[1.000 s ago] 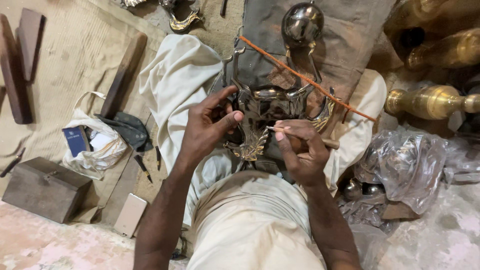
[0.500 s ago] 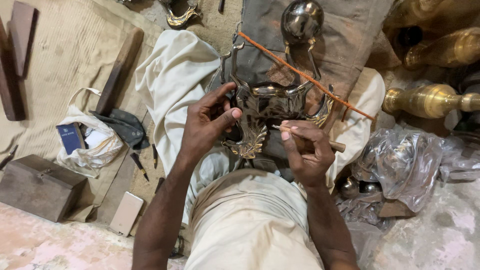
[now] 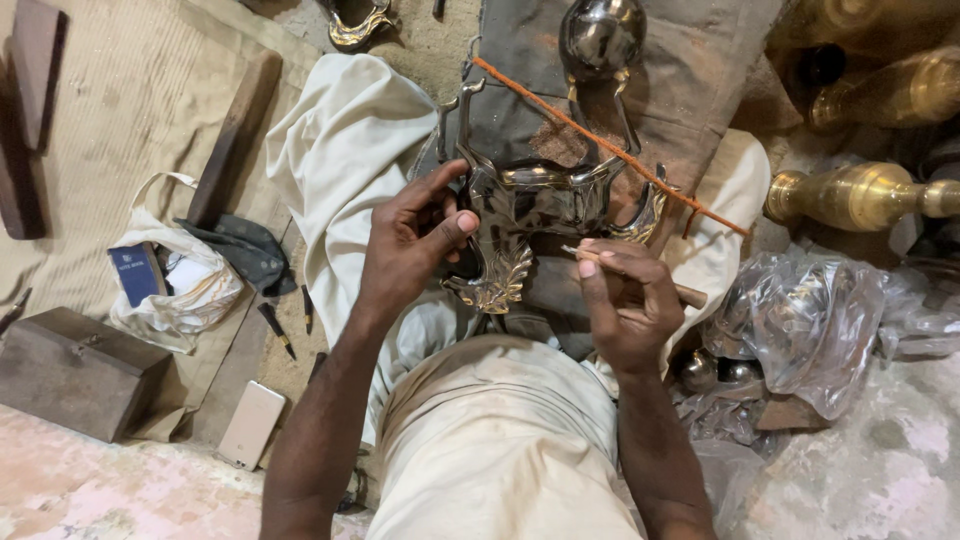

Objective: The person sits on the floor working on a silver ornamental metal piece. They first scrape and detail the ornament with a small handheld tool, then hold a punch against the ornament and strike it with a wooden mallet to shape or decorate the metal.

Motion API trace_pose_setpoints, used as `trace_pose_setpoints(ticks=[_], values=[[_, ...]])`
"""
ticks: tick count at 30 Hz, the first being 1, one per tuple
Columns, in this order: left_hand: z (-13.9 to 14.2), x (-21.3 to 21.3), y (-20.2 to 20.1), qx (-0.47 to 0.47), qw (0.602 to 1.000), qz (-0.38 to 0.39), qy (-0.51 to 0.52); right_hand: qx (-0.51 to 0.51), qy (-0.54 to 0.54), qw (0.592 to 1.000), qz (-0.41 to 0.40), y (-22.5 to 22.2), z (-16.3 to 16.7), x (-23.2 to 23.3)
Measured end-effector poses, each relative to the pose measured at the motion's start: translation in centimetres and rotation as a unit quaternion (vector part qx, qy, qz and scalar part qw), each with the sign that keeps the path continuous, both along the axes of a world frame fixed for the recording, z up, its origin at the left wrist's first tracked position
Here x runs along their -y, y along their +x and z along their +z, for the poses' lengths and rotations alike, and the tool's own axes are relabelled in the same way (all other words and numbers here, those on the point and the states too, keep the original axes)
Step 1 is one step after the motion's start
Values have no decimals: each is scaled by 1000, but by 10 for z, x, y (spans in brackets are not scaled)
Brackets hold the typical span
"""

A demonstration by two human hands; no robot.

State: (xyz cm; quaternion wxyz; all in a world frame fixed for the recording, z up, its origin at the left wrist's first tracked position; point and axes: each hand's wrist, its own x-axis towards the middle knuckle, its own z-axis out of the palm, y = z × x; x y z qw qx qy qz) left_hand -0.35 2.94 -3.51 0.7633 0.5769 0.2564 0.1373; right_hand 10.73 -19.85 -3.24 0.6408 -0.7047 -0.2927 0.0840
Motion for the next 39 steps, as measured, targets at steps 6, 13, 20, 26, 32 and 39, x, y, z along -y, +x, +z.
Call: trace_pose_setpoints(ticks=[6, 13, 20, 26, 32, 39], values=[[-2, 1, 0, -4, 1000, 3, 1, 174, -8, 981, 88, 10, 8, -25], [-7, 4, 3, 35, 999, 5, -15, 262, -32, 952, 156, 35, 29, -52], [-7, 4, 3, 27, 1000, 1, -5, 303, -69, 941, 130, 33, 38, -56], [-4, 3, 3, 26, 1000, -2, -6, 297, -94, 941, 128, 32, 43, -59], [-1, 3, 2, 15, 1000, -4, 3, 294, -96, 943, 126, 32, 46, -60], [-3, 3, 2, 3, 1000, -6, 6, 292, -91, 943, 131, 32, 45, -59]])
